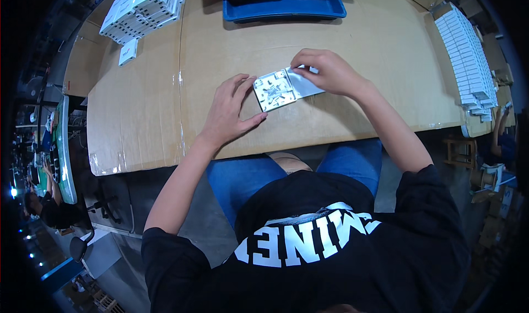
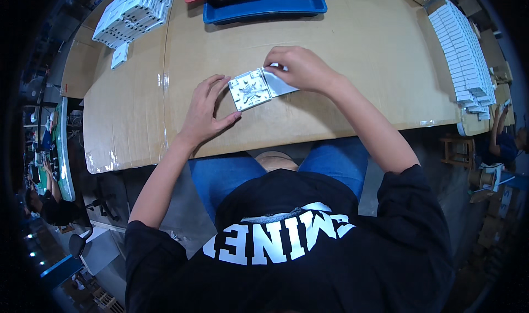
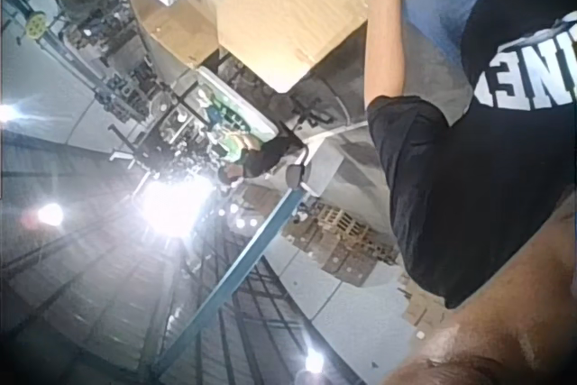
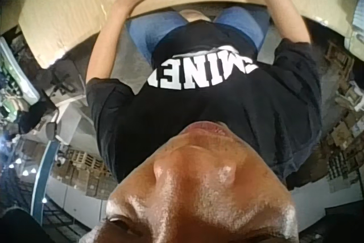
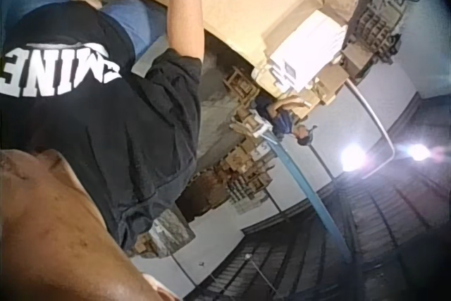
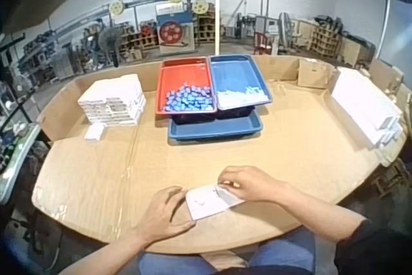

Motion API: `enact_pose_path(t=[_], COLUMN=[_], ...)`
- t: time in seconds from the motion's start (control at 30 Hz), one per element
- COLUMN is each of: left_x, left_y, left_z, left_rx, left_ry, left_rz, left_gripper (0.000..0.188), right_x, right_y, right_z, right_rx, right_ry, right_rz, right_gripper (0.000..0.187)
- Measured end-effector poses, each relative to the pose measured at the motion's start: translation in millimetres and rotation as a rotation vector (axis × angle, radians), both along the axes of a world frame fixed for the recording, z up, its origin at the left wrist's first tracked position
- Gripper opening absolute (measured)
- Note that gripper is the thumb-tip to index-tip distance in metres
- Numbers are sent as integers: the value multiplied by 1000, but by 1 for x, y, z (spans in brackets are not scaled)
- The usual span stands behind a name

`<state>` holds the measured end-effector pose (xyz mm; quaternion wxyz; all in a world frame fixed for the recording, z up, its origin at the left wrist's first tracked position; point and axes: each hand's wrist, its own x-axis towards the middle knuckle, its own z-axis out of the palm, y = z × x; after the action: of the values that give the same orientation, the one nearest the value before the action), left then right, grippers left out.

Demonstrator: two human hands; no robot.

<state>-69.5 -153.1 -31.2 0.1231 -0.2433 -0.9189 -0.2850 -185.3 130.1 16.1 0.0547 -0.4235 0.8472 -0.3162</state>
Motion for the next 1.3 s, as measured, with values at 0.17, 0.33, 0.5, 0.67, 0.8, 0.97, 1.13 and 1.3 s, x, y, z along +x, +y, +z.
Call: enact_pose_path(t=[0.17,0.33,0.5,0.67,0.8,0.97,1.13,1.3], left_x=[3,-2,-6,-8,-11,-10,-12,-11], left_y=[-4,-2,-2,-5,-7,-10,-9,-9], left_z=[-5,-2,0,0,0,-1,3,1], left_rx=[-12,-7,-21,-7,-22,-24,-31,-5], left_ry=[-16,-36,-24,-75,-97,-120,-143,-127], left_rz=[37,31,44,47,45,42,37,36], left_gripper=[93,88,87,89,90,91,91,88], right_x=[-35,-119,-222,-299,-344,-371,-384,-358], right_y=[-1,-16,-61,-119,-153,-181,-179,-164], right_z=[19,24,36,41,32,24,22,40], right_rx=[12,-187,-153,5,32,240,183,-81], right_ry=[-104,-172,64,365,531,466,484,470], right_rz=[-105,-218,-314,-352,-329,-344,-315,-303], right_gripper=[21,25,30,30,34,39,30,17])
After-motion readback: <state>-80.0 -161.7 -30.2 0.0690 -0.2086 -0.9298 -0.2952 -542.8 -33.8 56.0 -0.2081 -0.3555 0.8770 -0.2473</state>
